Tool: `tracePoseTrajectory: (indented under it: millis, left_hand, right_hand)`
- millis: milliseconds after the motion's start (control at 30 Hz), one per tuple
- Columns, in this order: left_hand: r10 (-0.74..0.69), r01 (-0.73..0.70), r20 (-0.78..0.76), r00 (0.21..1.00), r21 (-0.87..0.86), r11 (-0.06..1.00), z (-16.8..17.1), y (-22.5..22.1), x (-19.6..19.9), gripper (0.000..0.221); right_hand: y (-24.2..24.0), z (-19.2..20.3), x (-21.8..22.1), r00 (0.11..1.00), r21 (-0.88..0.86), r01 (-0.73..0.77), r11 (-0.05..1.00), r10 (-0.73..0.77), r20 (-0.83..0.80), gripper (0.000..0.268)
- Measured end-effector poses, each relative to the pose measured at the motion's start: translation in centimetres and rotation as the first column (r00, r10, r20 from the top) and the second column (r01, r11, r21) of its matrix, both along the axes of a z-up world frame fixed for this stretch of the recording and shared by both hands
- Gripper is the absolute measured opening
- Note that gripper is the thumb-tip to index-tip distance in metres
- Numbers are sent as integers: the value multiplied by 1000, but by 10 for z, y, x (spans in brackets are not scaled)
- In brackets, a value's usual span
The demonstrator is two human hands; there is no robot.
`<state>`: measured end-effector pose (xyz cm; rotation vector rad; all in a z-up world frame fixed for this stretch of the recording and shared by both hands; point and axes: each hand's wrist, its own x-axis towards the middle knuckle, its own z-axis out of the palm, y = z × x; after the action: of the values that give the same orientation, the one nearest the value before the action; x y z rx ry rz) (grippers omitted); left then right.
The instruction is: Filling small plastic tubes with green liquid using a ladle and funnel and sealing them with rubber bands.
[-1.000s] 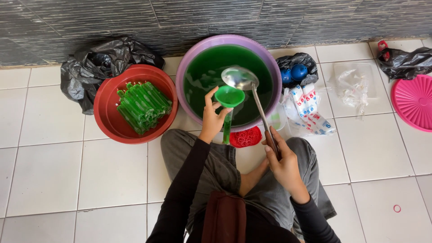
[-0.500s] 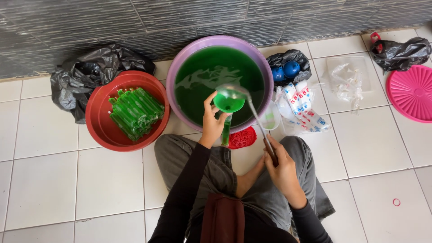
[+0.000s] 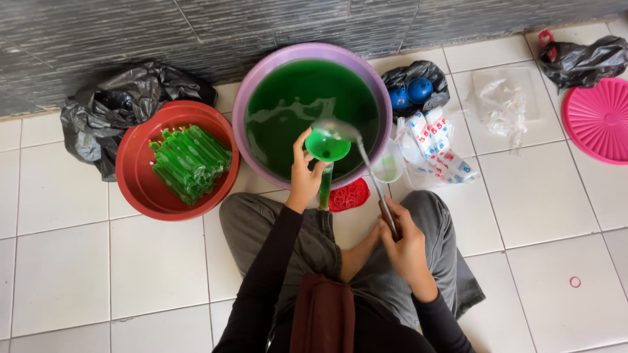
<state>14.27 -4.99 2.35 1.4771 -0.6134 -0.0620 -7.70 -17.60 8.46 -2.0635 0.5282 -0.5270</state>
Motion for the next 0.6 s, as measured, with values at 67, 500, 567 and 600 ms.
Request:
tracePoseTrajectory:
  millis: [67, 500, 567, 600]
  left_hand:
    - [-14, 14, -7, 1000, 0, 1000, -4, 0, -3, 75]
    - [-195, 196, -65, 979, 18, 980, -3, -44, -28, 73]
    - [-215, 217, -106, 971, 12, 976, -4, -53, -37, 71]
    - [-233, 236, -152, 961, 7, 972, -4, -57, -43, 69]
  right_hand:
    - [-2, -19, -5, 999, 90, 49, 995, -50, 4, 48]
    - [-38, -143, -19, 857, 280, 427, 860, -287, -427, 59]
    - [-46, -176, -20, 845, 306, 439, 845, -272, -460, 59]
    - [-50, -192, -23, 831, 332, 451, 828, -253, -495, 59]
